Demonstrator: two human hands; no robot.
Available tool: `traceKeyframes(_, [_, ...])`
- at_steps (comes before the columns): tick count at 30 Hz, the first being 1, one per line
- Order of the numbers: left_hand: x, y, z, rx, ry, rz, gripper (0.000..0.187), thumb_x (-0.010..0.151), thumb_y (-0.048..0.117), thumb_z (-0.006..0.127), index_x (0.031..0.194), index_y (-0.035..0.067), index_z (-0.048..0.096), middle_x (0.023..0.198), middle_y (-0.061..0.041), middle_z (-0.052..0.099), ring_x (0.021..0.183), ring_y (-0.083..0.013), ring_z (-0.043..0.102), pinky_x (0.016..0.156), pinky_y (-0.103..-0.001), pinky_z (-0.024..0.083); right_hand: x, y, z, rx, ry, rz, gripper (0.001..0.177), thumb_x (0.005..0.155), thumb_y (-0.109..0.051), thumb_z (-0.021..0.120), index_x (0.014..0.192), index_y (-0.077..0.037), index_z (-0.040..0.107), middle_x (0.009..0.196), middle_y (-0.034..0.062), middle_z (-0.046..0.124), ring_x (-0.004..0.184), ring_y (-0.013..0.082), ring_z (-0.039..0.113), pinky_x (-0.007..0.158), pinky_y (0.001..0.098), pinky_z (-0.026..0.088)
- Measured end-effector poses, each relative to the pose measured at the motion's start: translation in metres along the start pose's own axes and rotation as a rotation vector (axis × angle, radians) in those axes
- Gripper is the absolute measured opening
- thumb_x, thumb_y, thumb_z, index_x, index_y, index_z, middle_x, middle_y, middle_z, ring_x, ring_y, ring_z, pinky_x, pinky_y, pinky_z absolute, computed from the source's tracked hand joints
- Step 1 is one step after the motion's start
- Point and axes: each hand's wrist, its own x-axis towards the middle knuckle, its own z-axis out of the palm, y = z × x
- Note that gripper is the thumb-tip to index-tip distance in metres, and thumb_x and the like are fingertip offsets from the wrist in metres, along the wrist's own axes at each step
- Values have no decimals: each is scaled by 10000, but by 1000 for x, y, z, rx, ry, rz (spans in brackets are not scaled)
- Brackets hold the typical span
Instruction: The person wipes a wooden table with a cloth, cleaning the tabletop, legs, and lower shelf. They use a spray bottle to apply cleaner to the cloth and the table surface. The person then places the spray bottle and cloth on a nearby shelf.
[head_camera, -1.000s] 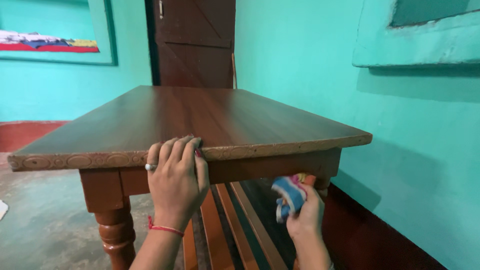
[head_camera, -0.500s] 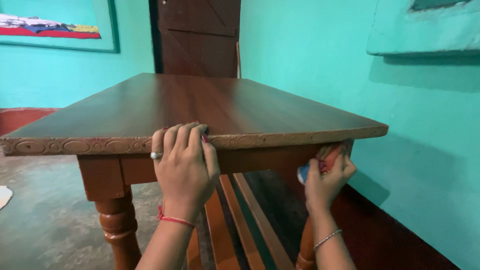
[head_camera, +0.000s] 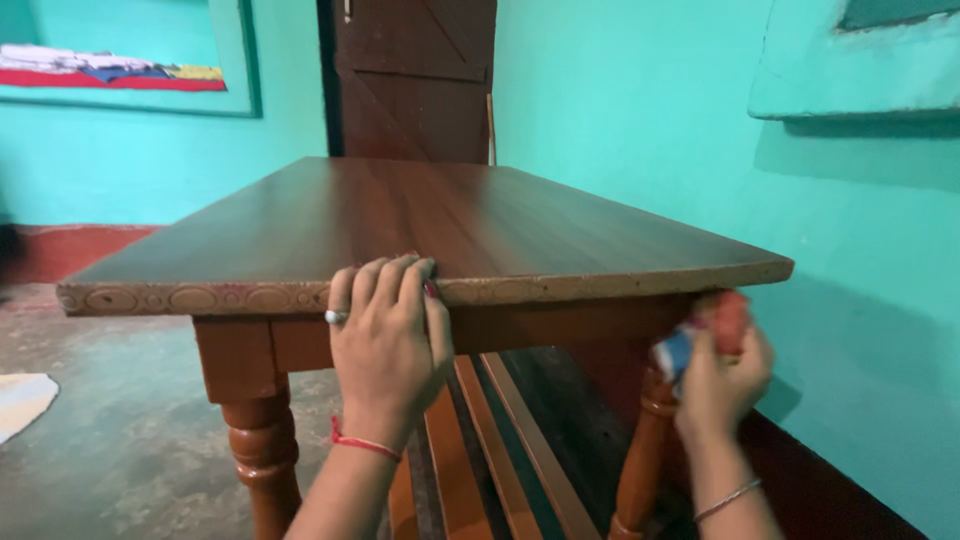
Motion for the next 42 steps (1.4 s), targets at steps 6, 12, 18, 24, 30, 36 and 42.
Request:
traceKeyframes(6, [0, 4, 5, -23, 19, -33, 261, 925, 141, 559, 1110, 31, 706, 1191, -115, 702, 1191, -292, 603, 1100, -436, 387, 21, 26, 22, -318, 28, -218, 261, 926, 35, 667, 1177, 35, 593, 1357, 179, 411, 1182, 254, 554, 1051, 429, 516])
traceKeyframes(12, [1, 7, 4, -31, 28, -46, 251, 924, 128, 560, 1100, 21, 704, 1184, -124, 699, 1189, -299, 593, 1101, -451, 384, -24, 11, 46, -392, -19, -222, 259, 963, -31, 634, 1216, 13, 603, 1408, 136, 378, 1200, 248, 550, 1030, 433, 526])
traceKeyframes(18, [2, 9, 5, -56, 39, -70, 254, 936, 128, 548, 1094, 8, 706, 1184, -134, 700, 1191, -305, 591, 1098, -454, 380, -51, 6, 63, -490, -18, -322, 369, 909, -57, 713, 1250, 48, 619, 1372, 146, 380, 1242, 302, 474, 1021, 423, 500])
traceKeyframes(24, [2, 10, 5, -62, 43, -63, 282, 929, 130, 537, 1115, -9, 697, 1197, -152, 693, 1203, -316, 588, 1126, -459, 370, -90, -2, 85, -449, -73, -397, 399, 912, -43, 695, 1277, 97, 612, 1363, 146, 380, 1251, 272, 477, 1040, 409, 483])
traceKeyframes(30, [3, 8, 3, -50, 18, -56, 280, 928, 128, 542, 1125, -6, 687, 1198, -146, 691, 1198, -309, 592, 1115, -469, 373, -124, -22, 109, -258, -149, -282, 434, 861, -4, 651, 1274, 105, 575, 1393, 171, 351, 1190, 245, 514, 926, 351, 556])
traceKeyframes(36, [6, 3, -11, -53, -48, 10, 311, 944, 152, 545, 1182, 1, 677, 1228, -135, 686, 1209, -292, 592, 1081, -456, 383, -149, -45, 97, -379, -388, -706, 504, 782, 34, 686, 1279, -47, 679, 1246, 152, 567, 1180, 292, 575, 966, 361, 556])
traceKeyframes(42, [5, -29, -27, 66, -180, 286, 445, 961, 221, 536, 1346, 5, 594, 1358, -159, 620, 1300, -298, 549, 1146, -449, 326, -148, -55, 75, 37, -177, 236, 524, 802, 52, 619, 1313, -63, 645, 1228, 115, 662, 1025, 247, 700, 799, 326, 649])
